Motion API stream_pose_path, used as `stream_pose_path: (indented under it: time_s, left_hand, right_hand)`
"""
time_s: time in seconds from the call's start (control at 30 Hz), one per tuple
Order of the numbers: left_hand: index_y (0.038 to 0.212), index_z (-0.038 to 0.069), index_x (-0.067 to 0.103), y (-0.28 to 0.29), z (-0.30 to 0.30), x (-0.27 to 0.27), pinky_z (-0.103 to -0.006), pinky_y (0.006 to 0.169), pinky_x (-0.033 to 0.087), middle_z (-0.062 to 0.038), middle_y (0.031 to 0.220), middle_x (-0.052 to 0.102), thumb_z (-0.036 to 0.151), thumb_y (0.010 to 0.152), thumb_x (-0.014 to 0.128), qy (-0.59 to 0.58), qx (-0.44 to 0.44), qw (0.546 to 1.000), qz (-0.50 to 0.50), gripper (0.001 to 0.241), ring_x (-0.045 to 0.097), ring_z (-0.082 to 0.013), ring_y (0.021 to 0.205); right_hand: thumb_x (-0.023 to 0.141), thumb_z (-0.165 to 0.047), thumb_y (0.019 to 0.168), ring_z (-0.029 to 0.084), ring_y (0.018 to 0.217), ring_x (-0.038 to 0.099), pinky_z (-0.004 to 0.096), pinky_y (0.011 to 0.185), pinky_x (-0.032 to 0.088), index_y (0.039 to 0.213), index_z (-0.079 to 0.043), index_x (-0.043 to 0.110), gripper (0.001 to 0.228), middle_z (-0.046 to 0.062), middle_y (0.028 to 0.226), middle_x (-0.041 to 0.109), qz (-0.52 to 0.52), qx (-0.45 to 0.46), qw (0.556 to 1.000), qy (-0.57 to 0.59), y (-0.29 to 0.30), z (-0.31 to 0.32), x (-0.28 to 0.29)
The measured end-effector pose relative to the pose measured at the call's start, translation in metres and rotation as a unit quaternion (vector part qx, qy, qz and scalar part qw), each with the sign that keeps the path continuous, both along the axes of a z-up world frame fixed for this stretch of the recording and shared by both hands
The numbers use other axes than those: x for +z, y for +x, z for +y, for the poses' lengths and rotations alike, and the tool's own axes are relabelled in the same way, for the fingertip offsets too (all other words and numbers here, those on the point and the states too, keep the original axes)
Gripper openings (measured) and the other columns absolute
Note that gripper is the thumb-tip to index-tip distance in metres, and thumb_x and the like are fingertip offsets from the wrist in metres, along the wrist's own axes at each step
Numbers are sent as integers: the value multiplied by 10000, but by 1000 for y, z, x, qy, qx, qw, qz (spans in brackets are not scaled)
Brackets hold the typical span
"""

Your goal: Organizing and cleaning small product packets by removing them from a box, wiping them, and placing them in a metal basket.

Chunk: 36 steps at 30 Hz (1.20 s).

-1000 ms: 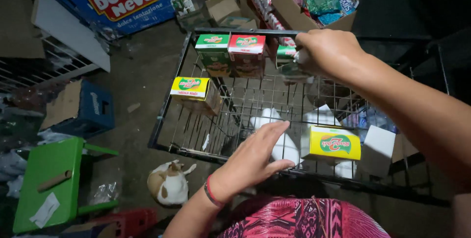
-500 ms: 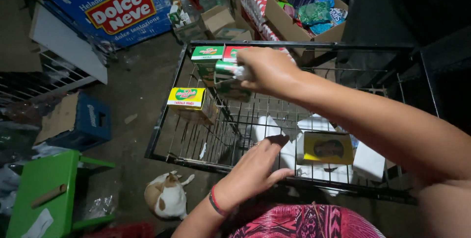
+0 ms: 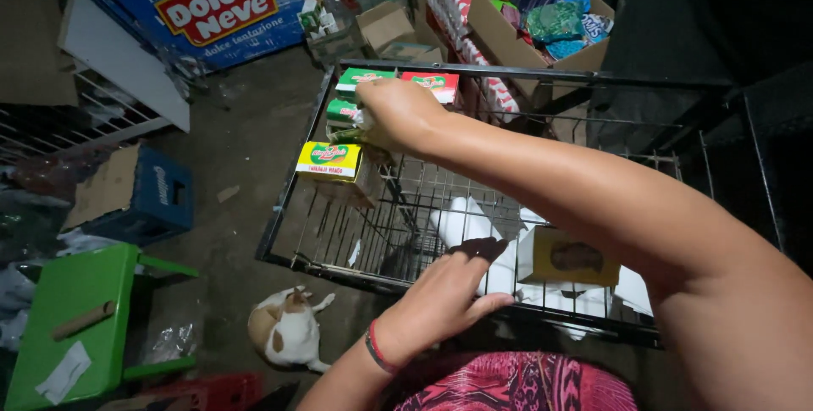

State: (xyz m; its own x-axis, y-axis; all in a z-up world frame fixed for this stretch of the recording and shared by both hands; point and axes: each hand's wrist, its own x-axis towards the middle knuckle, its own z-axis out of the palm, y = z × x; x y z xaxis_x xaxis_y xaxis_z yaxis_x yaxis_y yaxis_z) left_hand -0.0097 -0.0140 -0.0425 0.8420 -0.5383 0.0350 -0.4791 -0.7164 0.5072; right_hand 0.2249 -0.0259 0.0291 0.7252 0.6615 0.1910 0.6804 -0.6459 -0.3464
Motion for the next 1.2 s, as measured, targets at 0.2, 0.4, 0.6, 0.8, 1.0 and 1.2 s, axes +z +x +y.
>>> stream_pose_path:
  time_s: [0.2, 0.4, 0.6, 0.8, 1.0, 1.2]
  left_hand:
    - [906, 45, 547, 0, 1, 3, -569, 682, 434, -211, 842, 590, 496, 985, 650, -12, -8, 1000, -5, 469, 580, -450, 786]
    - [996, 38, 547, 0, 1, 11, -561, 711, 450, -199, 899, 575, 465, 984, 651, -28, -18, 999, -1, 440, 589, -447, 823]
    - [1096, 34, 554, 0, 1, 17, -555, 727, 455, -196, 917, 578, 432, 982, 659, -41, -22, 999, 15, 428, 592, -441, 849]
    - [1150, 1, 526, 4, -1, 36, -562, 792, 462, -194, 1080, 537, 377, 970, 674, -68, -36, 997, 28, 443, 593, -454, 918]
    - [1523, -41, 303, 14, -13, 33, -507, 1106, 428, -291, 1457, 501, 362, 923, 712, -134, -78, 987, -40, 830, 522, -435, 1323]
    - [1542, -74, 231, 28, -32, 29, -481, 1145, 396, -313, 1493, 457, 345, 839, 788, -155, -97, 983, -22, 990, 492, -444, 1367]
  right_hand:
    - [676, -315, 805, 439, 854, 673, 561, 625, 515, 972, -129, 573, 271, 155, 952, 702, 27, -18, 995, -92, 3, 7, 6]
    - [810, -283, 791, 472, 858, 654, 604, 660, 517, 1055, -93, 524, 434, 168, 1032, 606, 1, 0, 1000, -21, 10, 12, -27]
    - [702, -238, 878, 425, 954, 659, 585, 681, 495, 1162, -131, 577, 328, 179, 1146, 666, -14, 50, 998, 34, -5, -42, 6]
    - [754, -302, 908, 330, 876, 705, 461, 668, 508, 1011, -221, 642, 172, 43, 995, 760, 22, 28, 999, -4, -58, -145, 41]
    - [731, -315, 893, 155, 687, 703, 327, 613, 510, 997, -231, 684, 141, -31, 819, 758, 112, 12, 993, -21, -121, -251, 48]
    - [782, -284, 842, 66, 826, 714, 247, 669, 532, 1067, -329, 712, 240, -106, 1027, 690, 115, -30, 992, -31, -166, -302, 6]
